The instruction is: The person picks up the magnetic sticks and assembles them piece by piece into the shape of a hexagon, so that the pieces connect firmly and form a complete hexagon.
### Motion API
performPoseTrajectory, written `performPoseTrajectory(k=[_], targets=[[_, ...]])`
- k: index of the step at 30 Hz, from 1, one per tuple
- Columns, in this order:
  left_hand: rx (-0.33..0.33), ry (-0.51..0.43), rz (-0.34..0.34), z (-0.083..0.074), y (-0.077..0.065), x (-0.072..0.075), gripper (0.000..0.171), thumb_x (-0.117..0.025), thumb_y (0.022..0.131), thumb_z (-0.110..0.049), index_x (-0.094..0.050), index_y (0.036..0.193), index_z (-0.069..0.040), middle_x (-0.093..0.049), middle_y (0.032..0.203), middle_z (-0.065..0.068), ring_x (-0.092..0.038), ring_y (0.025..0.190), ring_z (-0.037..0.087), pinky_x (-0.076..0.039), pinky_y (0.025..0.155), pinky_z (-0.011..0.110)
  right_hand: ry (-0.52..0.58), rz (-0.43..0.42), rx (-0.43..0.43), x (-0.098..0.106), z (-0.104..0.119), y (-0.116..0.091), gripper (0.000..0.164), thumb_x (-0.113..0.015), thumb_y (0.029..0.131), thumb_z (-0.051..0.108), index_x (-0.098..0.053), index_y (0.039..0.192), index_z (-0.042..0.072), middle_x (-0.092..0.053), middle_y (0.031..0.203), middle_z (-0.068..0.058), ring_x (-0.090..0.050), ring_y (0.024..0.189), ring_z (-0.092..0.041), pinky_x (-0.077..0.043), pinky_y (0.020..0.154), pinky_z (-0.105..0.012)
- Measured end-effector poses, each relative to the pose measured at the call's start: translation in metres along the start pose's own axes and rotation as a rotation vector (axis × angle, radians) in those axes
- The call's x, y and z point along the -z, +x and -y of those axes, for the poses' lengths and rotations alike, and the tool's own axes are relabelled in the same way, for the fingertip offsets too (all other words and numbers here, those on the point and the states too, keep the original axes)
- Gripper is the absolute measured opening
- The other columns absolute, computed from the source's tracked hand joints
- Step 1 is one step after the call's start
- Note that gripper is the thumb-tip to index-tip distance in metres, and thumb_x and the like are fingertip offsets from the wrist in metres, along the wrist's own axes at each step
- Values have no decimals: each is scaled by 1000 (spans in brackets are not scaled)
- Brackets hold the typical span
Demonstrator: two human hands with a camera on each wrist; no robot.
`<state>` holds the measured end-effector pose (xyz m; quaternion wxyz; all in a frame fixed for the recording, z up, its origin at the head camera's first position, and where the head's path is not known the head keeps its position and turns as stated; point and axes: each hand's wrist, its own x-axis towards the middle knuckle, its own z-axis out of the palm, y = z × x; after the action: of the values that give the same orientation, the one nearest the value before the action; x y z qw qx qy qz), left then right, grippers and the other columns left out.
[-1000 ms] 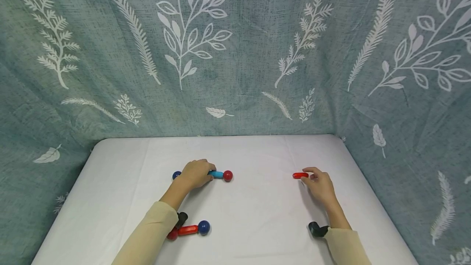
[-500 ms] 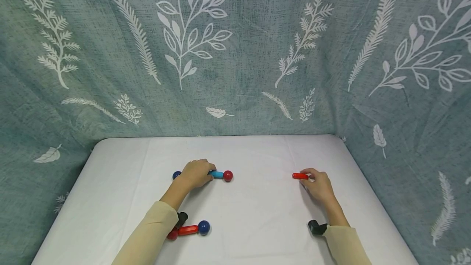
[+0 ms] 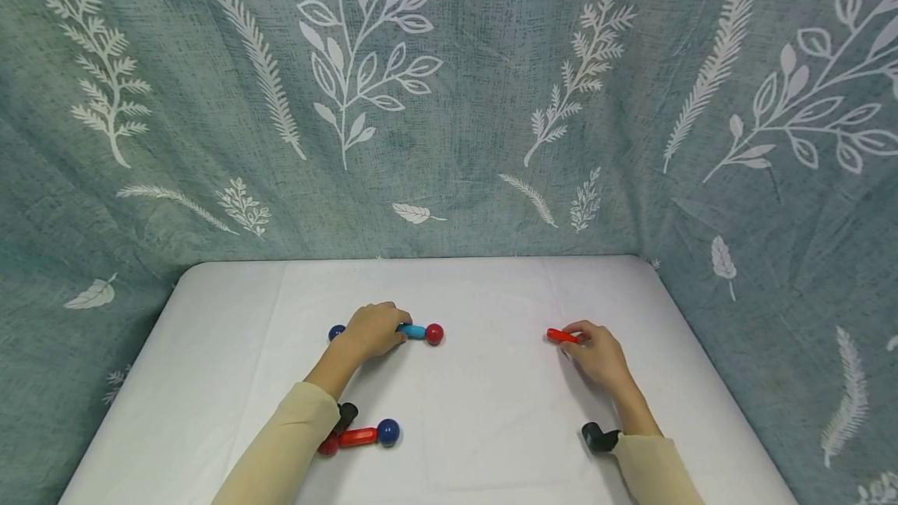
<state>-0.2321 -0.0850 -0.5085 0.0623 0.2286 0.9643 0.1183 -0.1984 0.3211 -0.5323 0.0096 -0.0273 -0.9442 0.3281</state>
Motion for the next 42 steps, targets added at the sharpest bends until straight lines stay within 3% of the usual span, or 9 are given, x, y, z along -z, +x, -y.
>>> performPoseTrajectory(k=[14, 22, 42], targets=[[-7, 5, 3, 1, 0, 0, 23, -74, 93, -23, -75, 115, -16, -69, 105, 2, -65, 99, 23, -51, 87, 44, 85, 67, 79, -38, 43, -9, 22, -77, 88, 14, -71, 109, 11, -60, 93, -7, -54, 80, -22, -43, 65, -34], [-10, 5, -1, 3, 1, -1, 23, -74, 92, -23, -75, 114, -16, -69, 104, 2, -65, 100, 23, -51, 87, 44, 125, 108, 171, -64, 65, -12, 19, -79, 87, 14, -71, 105, 14, -57, 84, -1, -50, 72, -17, -41, 63, -32], [-4, 9, 12, 2, 2, -1, 22, -74, 92, -23, -75, 113, -16, -69, 103, 1, -65, 99, 22, -51, 88, 44, 159, 233, 195, -99, 109, -13, 16, -76, 90, 21, -69, 103, 14, -60, 77, 5, -52, 65, -13, -40, 59, -31]])
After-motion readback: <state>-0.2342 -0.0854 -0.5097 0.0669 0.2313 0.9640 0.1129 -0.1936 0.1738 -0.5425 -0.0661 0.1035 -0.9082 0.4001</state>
